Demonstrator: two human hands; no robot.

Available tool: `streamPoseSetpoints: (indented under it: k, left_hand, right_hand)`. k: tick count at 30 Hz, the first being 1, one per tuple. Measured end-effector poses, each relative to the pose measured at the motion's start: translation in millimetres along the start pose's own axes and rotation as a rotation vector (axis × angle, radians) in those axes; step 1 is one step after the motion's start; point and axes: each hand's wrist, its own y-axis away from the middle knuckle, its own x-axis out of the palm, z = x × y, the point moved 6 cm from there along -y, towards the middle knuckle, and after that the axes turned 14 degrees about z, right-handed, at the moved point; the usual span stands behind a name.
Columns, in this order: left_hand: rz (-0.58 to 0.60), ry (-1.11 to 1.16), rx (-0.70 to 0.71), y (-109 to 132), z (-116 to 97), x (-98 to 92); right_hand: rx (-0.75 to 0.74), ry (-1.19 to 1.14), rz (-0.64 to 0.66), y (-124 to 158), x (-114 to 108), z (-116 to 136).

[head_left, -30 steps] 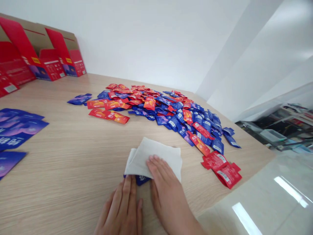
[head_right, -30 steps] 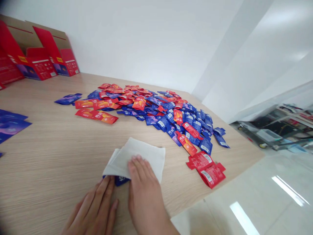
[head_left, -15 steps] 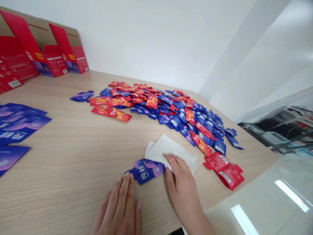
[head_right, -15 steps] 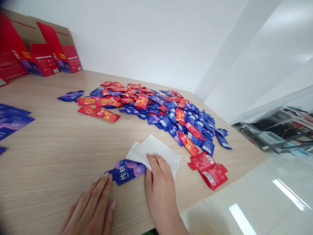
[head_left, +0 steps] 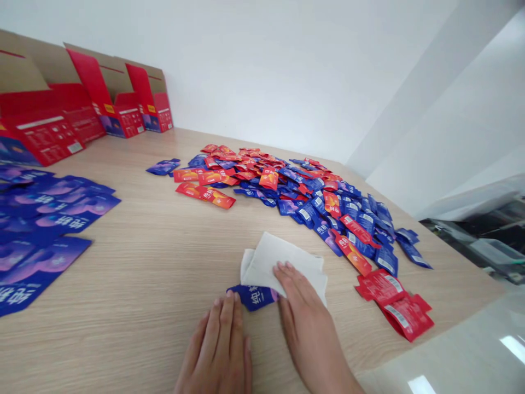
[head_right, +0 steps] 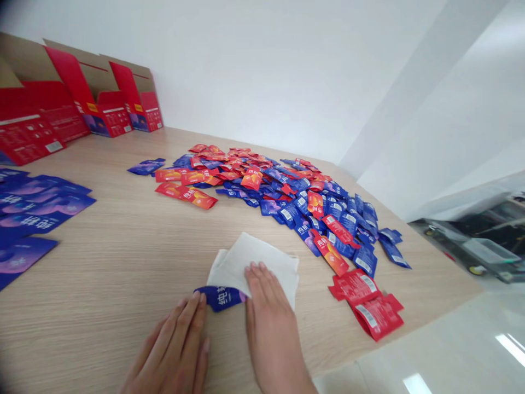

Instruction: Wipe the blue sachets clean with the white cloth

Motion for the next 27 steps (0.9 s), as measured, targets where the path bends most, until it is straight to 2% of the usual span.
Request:
streamPoseSetpoints:
  k: [3, 5, 7, 10, 12, 15, 19, 21, 23, 27]
  left_hand:
    - [-0.011, 0.005, -0.004, -2, -3, 1.2]
    - [-0.001, -0.002, -0.011, -1, -4, 3.3]
    - [0.01, -0.009, -0.015, 0, -4, 4.9]
    - [0.038, 0.019, 0.007, 2, -3, 5.5]
    - [0.06, 0.042, 0.008, 2, -2, 5.2]
    - [0.049, 0.029, -0.017, 1, -1, 3.9]
    - [0.023, 0.006, -0.014, -2, -3, 6.0]
    - [0.004, -0.013, 0.003, -2, -5, 6.4]
    - [-0.005, -0.015, 0.0, -2, -6, 5.2]
    - [0.094, 0.067, -0.043, -2, -4, 3.9]
  right_hand:
    - [0.153, -0.023, -0.088, 13, -16, -30]
    - [0.164, -0.076, -0.101, 13, -20, -26]
    - [0.056, -0.135, -0.054, 6, -13, -2]
    - [-0.234, -0.148, 0.076, -5, 7, 45]
    - [-0.295, -0.109, 0.102, -8, 15, 54]
    - [-0.152, -0.038, 0.036, -2, 12, 24]
    - [0.12, -0.003, -0.073, 16, -13, -30]
    - [0.18, -0.035, -0.102, 20, -21, -34]
    - [0.138, -0.098, -0.077, 14, -19, -18]
    - [-0.234, -0.134, 0.098, -3, 5, 44]
